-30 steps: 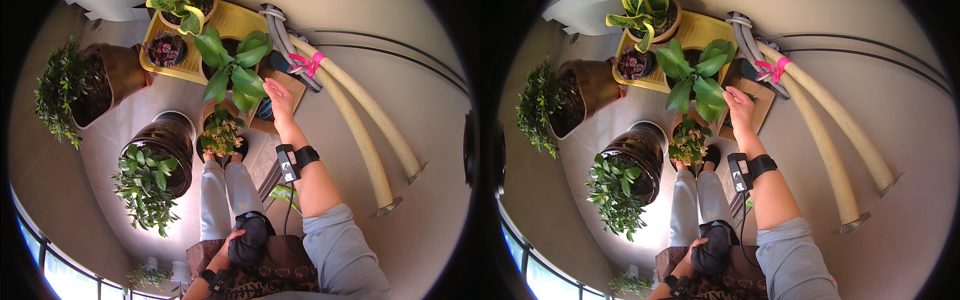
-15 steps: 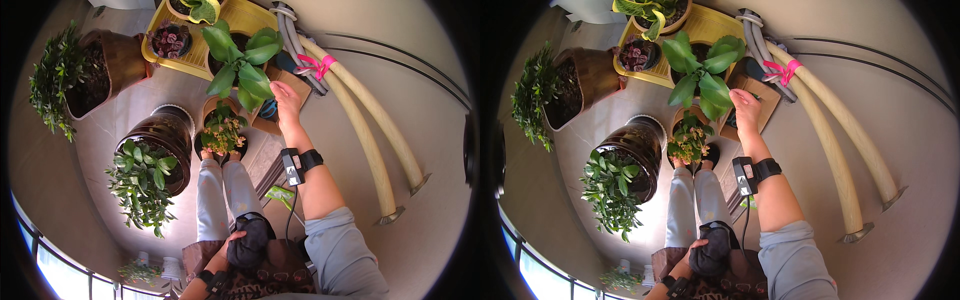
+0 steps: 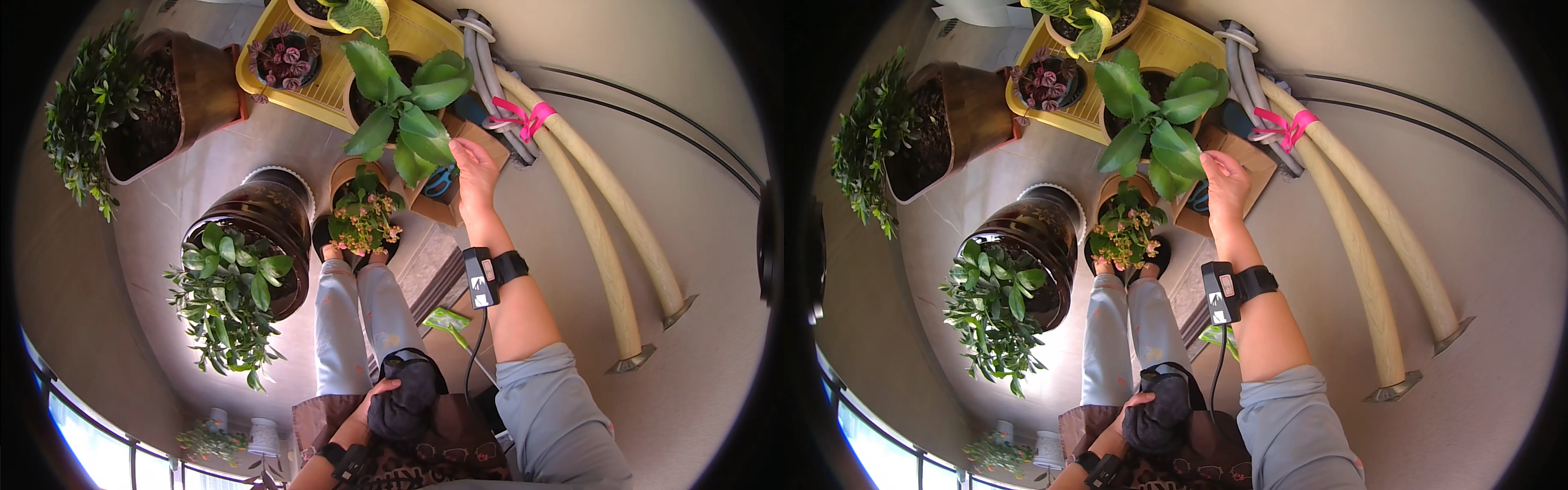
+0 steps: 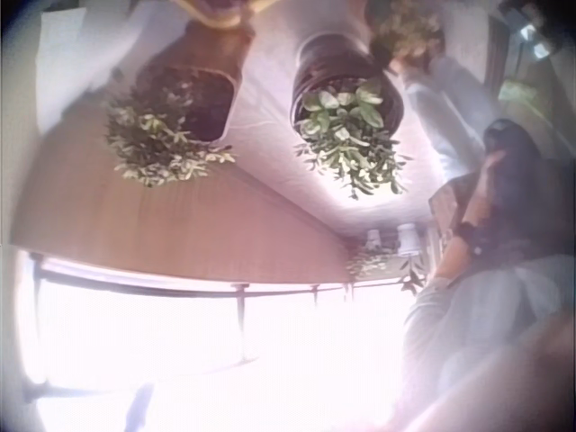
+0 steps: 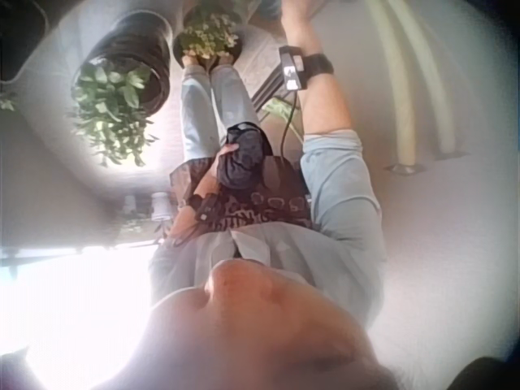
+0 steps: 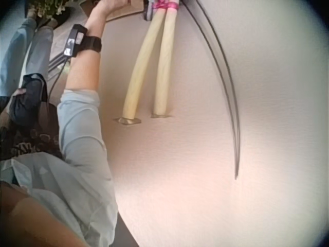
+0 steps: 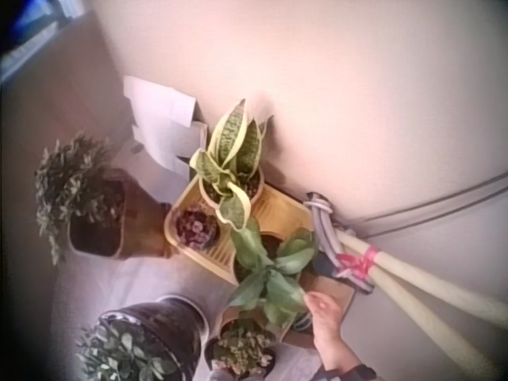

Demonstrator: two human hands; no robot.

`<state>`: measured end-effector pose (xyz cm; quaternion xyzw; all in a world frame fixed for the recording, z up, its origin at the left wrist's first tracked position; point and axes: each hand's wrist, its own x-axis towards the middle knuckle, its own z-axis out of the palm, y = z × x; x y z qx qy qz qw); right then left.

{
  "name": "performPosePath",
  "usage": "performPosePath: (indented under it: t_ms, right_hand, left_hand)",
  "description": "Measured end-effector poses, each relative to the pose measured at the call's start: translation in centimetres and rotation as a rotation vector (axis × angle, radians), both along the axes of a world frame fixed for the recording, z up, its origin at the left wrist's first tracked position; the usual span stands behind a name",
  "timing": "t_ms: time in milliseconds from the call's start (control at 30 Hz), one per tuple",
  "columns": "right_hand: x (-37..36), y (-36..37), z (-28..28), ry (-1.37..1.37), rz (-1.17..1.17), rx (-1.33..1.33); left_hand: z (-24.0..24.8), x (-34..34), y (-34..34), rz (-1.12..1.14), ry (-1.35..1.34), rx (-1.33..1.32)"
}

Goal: The person wipes the leaves and pots of several potted plants on a balcony using a cloth. They move the pots to a tray, wipe the floor, and then sweep the balcony with a broom and dustpan.

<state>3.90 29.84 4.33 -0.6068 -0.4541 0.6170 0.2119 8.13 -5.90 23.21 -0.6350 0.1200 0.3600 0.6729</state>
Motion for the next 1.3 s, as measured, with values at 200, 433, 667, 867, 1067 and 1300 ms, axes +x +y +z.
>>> performPosePath:
  t_ms: [200, 433, 667, 867, 1067, 1300]
  right_hand:
    - [-0.2, 0.1, 0.2, -0.017, 0.0, 0.015]
    - [-0.4, 0.0, 0.5, -0.04, 0.01, 0.015]
    - [-0.2, -0.1, 0.6, -0.06, 0.005, 0.004]
    - [0.2, 0.0, 0.7, -0.086, -0.031, -0.02]
    - [0.8, 0.3, 1.3, -0.137, -0.072, -0.054]
    - [0.3, 0.5, 2.4, -0.091, 0.012, -0.135]
  left_hand:
    - [-0.8, 0.7, -1.3, 0.157, -0.114, 0.053]
    - [-0.9, 0.7, -1.6, 0.282, -0.206, 0.08]
    - [-0.7, 0.4, -1.4, 0.241, -0.141, 0.076]
    - [-0.8, 0.2, -1.3, 0.22, -0.127, 0.087]
    - [-0.5, -0.1, -0.9, 0.025, -0.051, 0.071]
    - [-0.3, -0.2, -0.2, -0.011, -0.022, 0.055]
